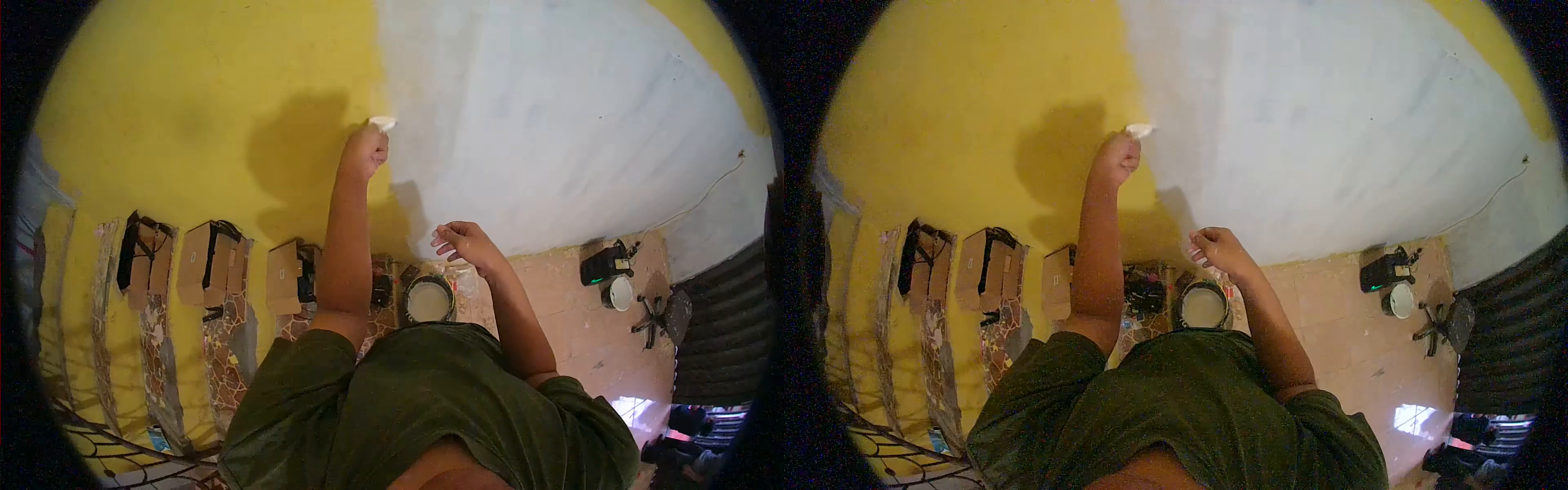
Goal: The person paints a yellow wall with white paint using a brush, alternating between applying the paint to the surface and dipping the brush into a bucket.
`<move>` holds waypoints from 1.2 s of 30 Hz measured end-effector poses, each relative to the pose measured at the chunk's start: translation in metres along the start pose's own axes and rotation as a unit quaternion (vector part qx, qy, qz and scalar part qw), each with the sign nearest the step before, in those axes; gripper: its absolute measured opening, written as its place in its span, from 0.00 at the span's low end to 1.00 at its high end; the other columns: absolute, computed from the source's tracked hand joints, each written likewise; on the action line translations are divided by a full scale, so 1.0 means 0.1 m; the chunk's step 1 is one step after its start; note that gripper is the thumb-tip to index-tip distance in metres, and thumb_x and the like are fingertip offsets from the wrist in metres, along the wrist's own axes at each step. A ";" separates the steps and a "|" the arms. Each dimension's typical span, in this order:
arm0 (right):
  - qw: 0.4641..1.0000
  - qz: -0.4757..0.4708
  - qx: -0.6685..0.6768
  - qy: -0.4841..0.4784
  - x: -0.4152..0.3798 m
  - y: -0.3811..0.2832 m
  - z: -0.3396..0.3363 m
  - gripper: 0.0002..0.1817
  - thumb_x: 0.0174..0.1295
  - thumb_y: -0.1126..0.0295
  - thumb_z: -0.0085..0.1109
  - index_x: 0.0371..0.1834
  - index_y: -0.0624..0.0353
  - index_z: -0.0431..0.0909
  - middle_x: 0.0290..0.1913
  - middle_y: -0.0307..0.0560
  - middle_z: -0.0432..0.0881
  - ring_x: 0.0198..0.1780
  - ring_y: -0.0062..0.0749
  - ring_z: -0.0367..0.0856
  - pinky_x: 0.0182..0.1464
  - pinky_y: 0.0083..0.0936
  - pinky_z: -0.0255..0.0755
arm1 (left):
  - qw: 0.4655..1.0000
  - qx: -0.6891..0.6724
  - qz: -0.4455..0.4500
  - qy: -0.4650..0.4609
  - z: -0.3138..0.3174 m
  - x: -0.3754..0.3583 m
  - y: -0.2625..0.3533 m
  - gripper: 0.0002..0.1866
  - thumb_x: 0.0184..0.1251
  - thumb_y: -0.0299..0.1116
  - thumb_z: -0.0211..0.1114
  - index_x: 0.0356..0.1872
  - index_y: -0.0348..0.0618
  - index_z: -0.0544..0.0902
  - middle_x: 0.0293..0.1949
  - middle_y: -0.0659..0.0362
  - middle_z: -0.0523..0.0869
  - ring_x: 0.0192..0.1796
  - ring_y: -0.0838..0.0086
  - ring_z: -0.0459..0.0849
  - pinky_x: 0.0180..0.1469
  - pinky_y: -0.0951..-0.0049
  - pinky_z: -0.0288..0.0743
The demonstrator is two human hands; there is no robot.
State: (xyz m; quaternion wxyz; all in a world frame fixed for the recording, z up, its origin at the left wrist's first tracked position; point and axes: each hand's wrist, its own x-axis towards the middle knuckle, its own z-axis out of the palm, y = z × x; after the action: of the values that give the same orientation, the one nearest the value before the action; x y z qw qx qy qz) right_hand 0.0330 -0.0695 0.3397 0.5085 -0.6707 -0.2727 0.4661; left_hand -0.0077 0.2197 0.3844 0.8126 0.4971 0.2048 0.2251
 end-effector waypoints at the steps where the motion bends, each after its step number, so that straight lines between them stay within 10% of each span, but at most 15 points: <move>1: 1.000 -0.001 0.000 0.000 0.02 -0.02 0.01 0.19 0.66 0.58 0.49 0.46 0.64 0.75 0.40 0.46 0.82 0.40 0.29 0.80 0.39 0.26 0.73 | 0.997 -0.070 -0.001 0.014 0.22 -0.18 0.18 0.06 0.66 0.33 0.48 0.28 0.49 0.69 0.17 0.70 0.64 0.14 0.86 0.59 0.12 0.84 0.48; 8: 1.000 0.001 -0.004 -0.011 0.03 0.00 0.08 0.18 0.67 0.58 0.48 0.45 0.63 0.75 0.40 0.45 0.82 0.40 0.29 0.80 0.39 0.25 0.73 | 0.998 0.042 0.045 0.033 0.47 -0.53 0.33 0.07 0.68 0.37 0.48 0.31 0.48 0.70 0.17 0.71 0.63 0.14 0.86 0.59 0.11 0.84 0.49; 20: 0.999 0.011 0.024 -0.030 0.04 0.04 0.09 0.18 0.66 0.59 0.50 0.45 0.66 0.75 0.39 0.48 0.81 0.40 0.32 0.80 0.38 0.27 0.75 | 0.958 0.100 -0.085 0.254 -0.47 0.43 -2.01 0.10 0.59 0.35 0.50 0.20 0.48 0.70 0.11 0.63 0.65 0.10 0.76 0.60 0.12 0.73 0.51; 22: 0.999 0.011 0.019 -0.025 0.02 0.04 0.09 0.18 0.66 0.59 0.50 0.45 0.66 0.75 0.40 0.48 0.81 0.40 0.32 0.80 0.38 0.28 0.75 | 0.945 0.104 -0.277 0.142 -0.60 0.26 -2.13 0.09 0.61 0.39 0.50 0.24 0.51 0.67 0.13 0.66 0.64 0.10 0.76 0.59 0.11 0.72 0.50; 28: 1.000 0.023 0.006 -0.015 -0.02 0.06 0.08 0.18 0.66 0.59 0.50 0.46 0.65 0.75 0.40 0.47 0.81 0.40 0.31 0.80 0.39 0.27 0.74 | 0.934 -0.033 -0.355 0.026 -0.40 0.18 -2.33 0.06 0.61 0.31 0.47 0.25 0.50 0.65 0.14 0.66 0.63 0.13 0.80 0.58 0.11 0.79 0.49; 36: 0.999 0.027 0.008 0.018 -0.17 0.09 -0.07 0.18 0.66 0.58 0.50 0.44 0.63 0.76 0.39 0.44 0.82 0.38 0.27 0.80 0.39 0.25 0.72 | 0.950 -0.179 -0.257 -0.011 -0.27 0.78 -2.22 0.09 0.58 0.18 0.42 0.24 0.46 0.63 0.16 0.65 0.62 0.14 0.82 0.59 0.12 0.83 0.49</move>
State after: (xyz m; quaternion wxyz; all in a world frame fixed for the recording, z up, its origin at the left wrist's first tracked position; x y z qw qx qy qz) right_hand 0.0312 -0.0898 0.3378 0.5063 -0.6820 -0.2414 0.4694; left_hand 0.0771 0.1936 0.1648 0.9209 0.2764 0.2725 0.0363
